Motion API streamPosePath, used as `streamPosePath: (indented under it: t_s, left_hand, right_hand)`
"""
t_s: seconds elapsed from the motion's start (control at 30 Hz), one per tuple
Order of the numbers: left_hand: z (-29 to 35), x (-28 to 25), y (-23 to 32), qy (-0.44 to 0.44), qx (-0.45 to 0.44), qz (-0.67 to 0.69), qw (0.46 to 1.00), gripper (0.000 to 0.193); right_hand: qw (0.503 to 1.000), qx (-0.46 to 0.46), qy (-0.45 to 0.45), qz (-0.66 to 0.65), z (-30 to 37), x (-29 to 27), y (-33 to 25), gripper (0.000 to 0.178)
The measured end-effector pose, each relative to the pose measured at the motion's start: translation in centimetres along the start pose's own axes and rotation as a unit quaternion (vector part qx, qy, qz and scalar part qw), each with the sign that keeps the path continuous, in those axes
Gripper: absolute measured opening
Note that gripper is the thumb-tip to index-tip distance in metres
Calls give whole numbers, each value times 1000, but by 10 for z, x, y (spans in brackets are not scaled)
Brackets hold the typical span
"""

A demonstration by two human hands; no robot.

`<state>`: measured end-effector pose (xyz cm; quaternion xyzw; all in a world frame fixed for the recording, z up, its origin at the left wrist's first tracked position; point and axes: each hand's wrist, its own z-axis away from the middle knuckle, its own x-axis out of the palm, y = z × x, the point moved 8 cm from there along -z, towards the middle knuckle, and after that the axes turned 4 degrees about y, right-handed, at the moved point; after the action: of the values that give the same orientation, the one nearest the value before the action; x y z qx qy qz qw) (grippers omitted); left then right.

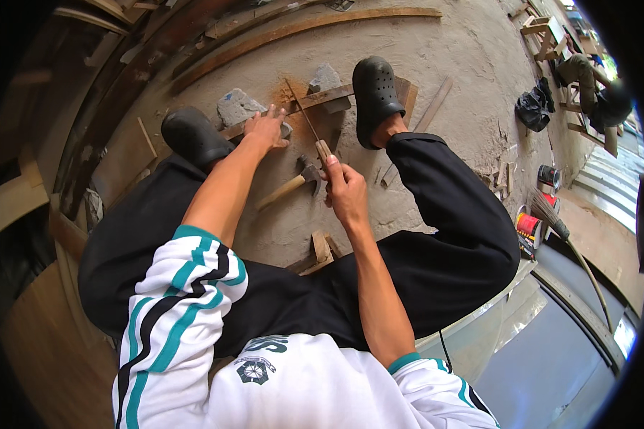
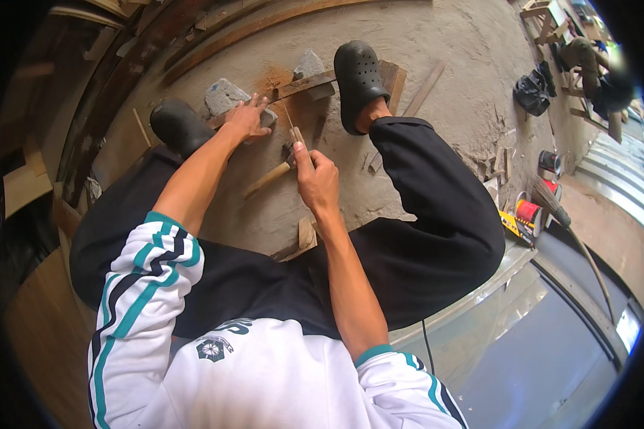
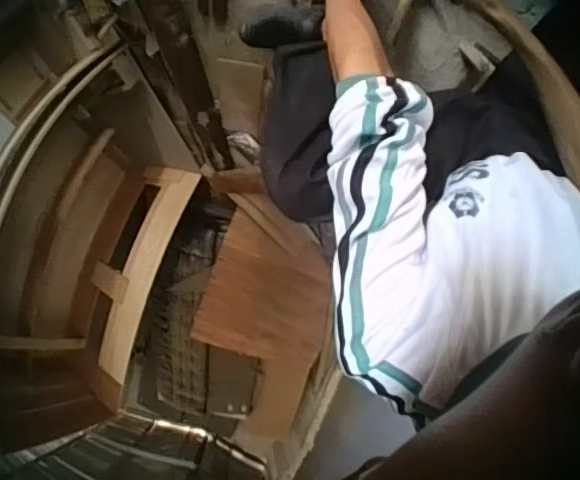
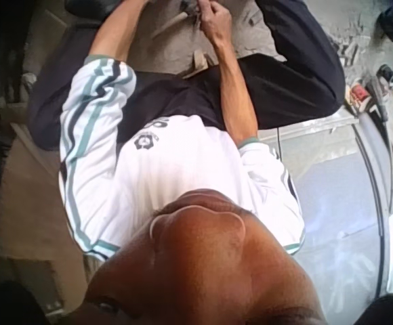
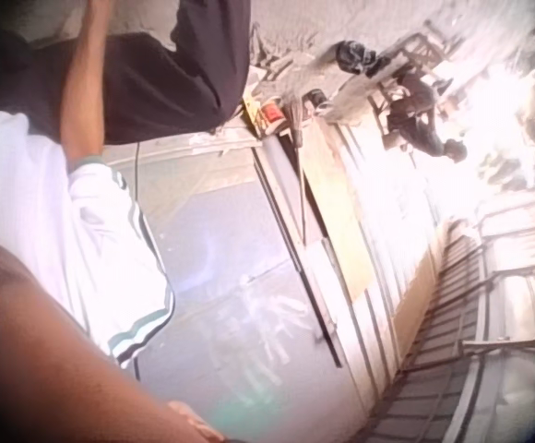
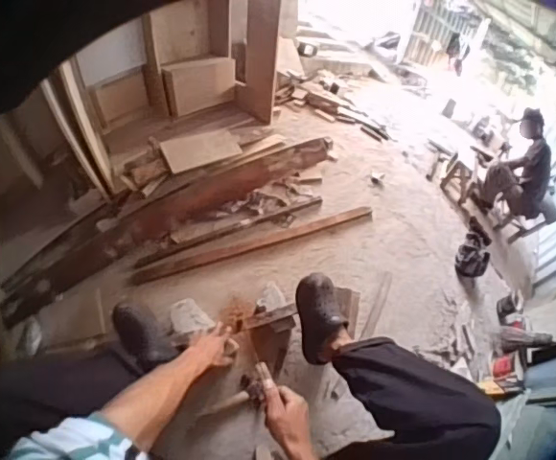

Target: The person sits on the floor and uses a hand saw to cut a small piece of wood that is held in place by concrete blocks. They adjust the wood and saw position multiple times to complete the cut.

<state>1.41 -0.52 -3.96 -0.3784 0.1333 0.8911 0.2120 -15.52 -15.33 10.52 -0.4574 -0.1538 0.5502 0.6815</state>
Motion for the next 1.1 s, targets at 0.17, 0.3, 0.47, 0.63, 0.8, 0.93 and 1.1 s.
streamPosePath:
  t_s: [0.17,0.3,0.47,0.63,0.8,0.93,1.1]
  left_hand:
    - [7,7,-9,-25,-12,-11,1000,105]
    - [10,-1,0,-27,-11,-10,1000,105]
    - [8,0,-2,-7,-18,1,1000,105]
    - [14,4,-5,-28,-14,9,999,105]
    - [13,0,-4,-33,-28,44,998,106]
    - [12,5,0,-29,-36,54,997,106]
    - [11,10,-10,-45,-45,83,995,104]
  right_hand:
    - [998,-13,7,64,16,-4,-4,53]
    - [992,22,13,121,61,-35,-9,51]
    - [993,-27,8,114,-1,-7,-22,52]
    - [990,-20,-1,143,-22,7,-15,51]
    - [990,53,-14,128,44,-29,-14,48]
    - [990,-15,11,140,-17,9,-18,49]
    - [988,-62,-7,142,5,6,-10,48]
